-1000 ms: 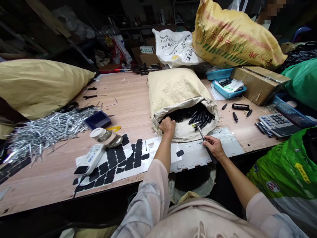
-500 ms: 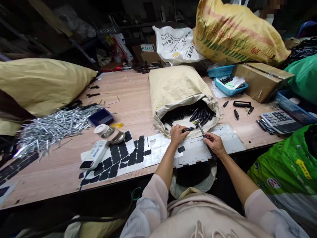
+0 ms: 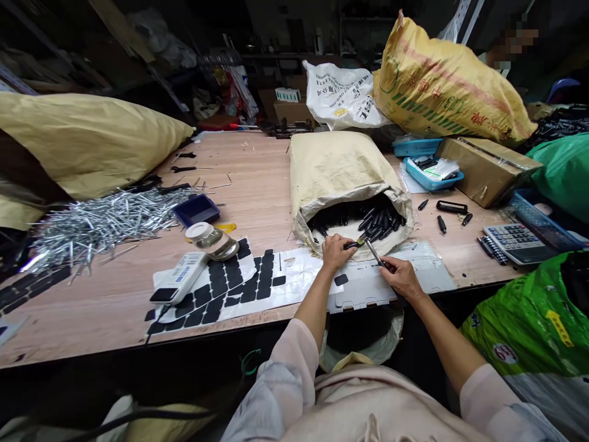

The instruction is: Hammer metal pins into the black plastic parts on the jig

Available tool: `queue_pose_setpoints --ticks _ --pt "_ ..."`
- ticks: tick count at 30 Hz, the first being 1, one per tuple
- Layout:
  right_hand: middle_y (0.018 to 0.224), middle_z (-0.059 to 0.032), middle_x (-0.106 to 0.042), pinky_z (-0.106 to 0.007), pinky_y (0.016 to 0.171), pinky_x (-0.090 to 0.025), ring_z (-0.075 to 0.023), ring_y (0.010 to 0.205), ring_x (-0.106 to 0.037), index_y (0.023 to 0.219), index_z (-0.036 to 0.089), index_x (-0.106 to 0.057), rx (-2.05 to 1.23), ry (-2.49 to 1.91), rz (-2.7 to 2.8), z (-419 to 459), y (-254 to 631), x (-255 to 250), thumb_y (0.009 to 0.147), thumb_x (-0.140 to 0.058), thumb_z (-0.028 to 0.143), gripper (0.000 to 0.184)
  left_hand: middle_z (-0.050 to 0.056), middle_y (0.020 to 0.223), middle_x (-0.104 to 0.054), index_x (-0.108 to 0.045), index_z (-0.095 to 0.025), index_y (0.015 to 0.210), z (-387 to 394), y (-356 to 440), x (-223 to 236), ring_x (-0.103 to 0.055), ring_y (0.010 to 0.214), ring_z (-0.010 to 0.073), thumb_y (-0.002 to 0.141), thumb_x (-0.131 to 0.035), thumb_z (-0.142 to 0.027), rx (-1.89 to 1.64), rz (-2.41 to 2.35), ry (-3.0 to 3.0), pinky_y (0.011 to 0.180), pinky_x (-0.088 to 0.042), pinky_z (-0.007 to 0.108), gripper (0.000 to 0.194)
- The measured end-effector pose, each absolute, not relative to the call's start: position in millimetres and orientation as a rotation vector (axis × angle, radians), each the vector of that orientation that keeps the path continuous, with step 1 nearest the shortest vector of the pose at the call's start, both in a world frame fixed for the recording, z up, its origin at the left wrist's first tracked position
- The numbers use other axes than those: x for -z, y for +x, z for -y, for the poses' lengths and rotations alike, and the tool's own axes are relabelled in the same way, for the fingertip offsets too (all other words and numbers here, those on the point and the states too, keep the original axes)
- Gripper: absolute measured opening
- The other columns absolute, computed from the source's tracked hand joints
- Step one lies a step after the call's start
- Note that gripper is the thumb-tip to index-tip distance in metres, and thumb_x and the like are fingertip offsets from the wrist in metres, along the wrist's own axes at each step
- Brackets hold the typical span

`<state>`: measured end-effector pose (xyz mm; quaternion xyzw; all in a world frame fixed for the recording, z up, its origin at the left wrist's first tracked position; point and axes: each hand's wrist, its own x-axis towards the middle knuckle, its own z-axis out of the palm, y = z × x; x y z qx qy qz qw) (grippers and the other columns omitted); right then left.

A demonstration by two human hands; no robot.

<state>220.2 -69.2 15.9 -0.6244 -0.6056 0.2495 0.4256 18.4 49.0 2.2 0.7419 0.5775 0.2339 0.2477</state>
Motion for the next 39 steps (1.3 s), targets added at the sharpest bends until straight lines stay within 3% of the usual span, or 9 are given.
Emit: queue_pose_setpoints --ticks 4,12,17,21,24,27,32,35,39 --pt "0.084 -0.0064 -0.076 -0.03 0.065 -0.057 -0.0199 0.068 -0.069 0.105 0.017 -0.078 -0.619 -1.496 1.482 69 215 -17 0.08 -0.066 0.035 0.034 0.001 0.103 -0.064 -0.078 -0.035 0.103 -48 19 -4 -0.047 0.112 0.0245 0.08 -0.076 -0.039 -0.646 -1.567 2.018 0.096 -0.035 0.036 0.024" --pt "0.087 -0.0074 -0.077 -0.035 0.072 -0.059 -0.023 0.075 -0.072 0.101 0.017 -0.078 -0.784 -1.405 1.332 65 223 3 0.075 -0.072 0.039 0.034 0.002 0.103 -0.064 -0.078 -0.034 0.102 -49 18 0 -0.048 0.11 0.025 0.079 -0.076 -0.039 -0.668 -1.571 2.006 0.097 -0.035 0.038 0.023" --pt "0.069 -0.0041 -0.073 -0.035 0.069 -0.058 -0.0211 0.065 -0.069 0.101 0.015 -0.074 -0.868 -1.37 1.12 59 231 9 0.074 -0.075 0.043 0.039 0.004 0.1 -0.066 -0.075 -0.026 0.103 -40 15 -9 -0.052 0.104 0.0237 0.083 -0.072 -0.035 -0.827 -1.538 2.011 0.094 -0.04 0.037 0.022" --pt "0.07 -0.0031 -0.072 -0.033 0.067 -0.056 -0.0201 0.065 -0.069 0.099 0.016 -0.074 -0.926 -1.349 1.105 59 230 5 0.072 -0.076 0.042 0.037 0.004 0.091 -0.068 -0.073 -0.021 0.102 17 1 -33 -0.057 0.087 0.0186 0.089 -0.064 -0.037 -1.018 -1.268 2.098 0.083 -0.044 0.031 0.022" --pt "0.069 -0.0024 -0.071 -0.033 0.069 -0.056 -0.0192 0.065 -0.068 0.099 0.016 -0.074 -0.93 -1.349 1.106 60 229 3 0.073 -0.075 0.041 0.037 0.001 0.079 -0.069 -0.073 -0.023 0.097 82 -16 -43 -0.058 0.068 0.0138 0.087 -0.065 -0.039 -0.728 -1.013 2.136 0.067 -0.043 0.026 0.021" --pt "0.069 -0.0026 -0.071 -0.033 0.069 -0.055 -0.0194 0.065 -0.069 0.099 0.016 -0.074 -0.933 -1.354 1.098 59 230 3 0.072 -0.075 0.041 0.037 0.0 0.074 -0.071 -0.075 -0.026 0.093 136 -29 -36 -0.062 0.066 0.0146 0.086 -0.063 -0.039 -0.354 -1.086 2.122 0.063 -0.041 0.026 0.019" --pt "0.073 -0.0042 -0.073 -0.034 0.071 -0.056 -0.021 0.069 -0.07 0.099 0.015 -0.073 -0.92 -1.37 1.132 60 230 6 0.072 -0.075 0.042 0.038 0.006 0.089 -0.076 -0.067 -0.029 0.126 166 -38 -15 -0.071 0.089 0.0277 0.084 -0.063 -0.051 0.129 -1.397 1.973 0.077 -0.048 0.034 0.048" --pt "0.072 -0.0039 -0.072 -0.034 0.07 -0.057 -0.0209 0.068 -0.07 0.099 0.016 -0.073 -0.917 -1.37 1.147 61 230 6 0.073 -0.074 0.043 0.037 0.006 0.089 -0.076 -0.069 -0.031 0.125 147 -33 -30 -0.071 0.092 0.0288 0.075 -0.071 -0.06 0.146 -1.315 1.915 0.078 -0.049 0.034 0.058" --pt "0.074 -0.0045 -0.073 -0.034 0.069 -0.057 -0.0207 0.067 -0.07 0.099 0.016 -0.073 -0.927 -1.356 1.158 60 229 7 0.073 -0.074 0.042 0.038 0.005 0.086 -0.076 -0.074 -0.027 0.114 72 -14 -67 -0.07 0.084 0.0238 0.089 -0.056 -0.059 -0.203 -1.532 1.882 0.073 -0.048 0.031 0.044"
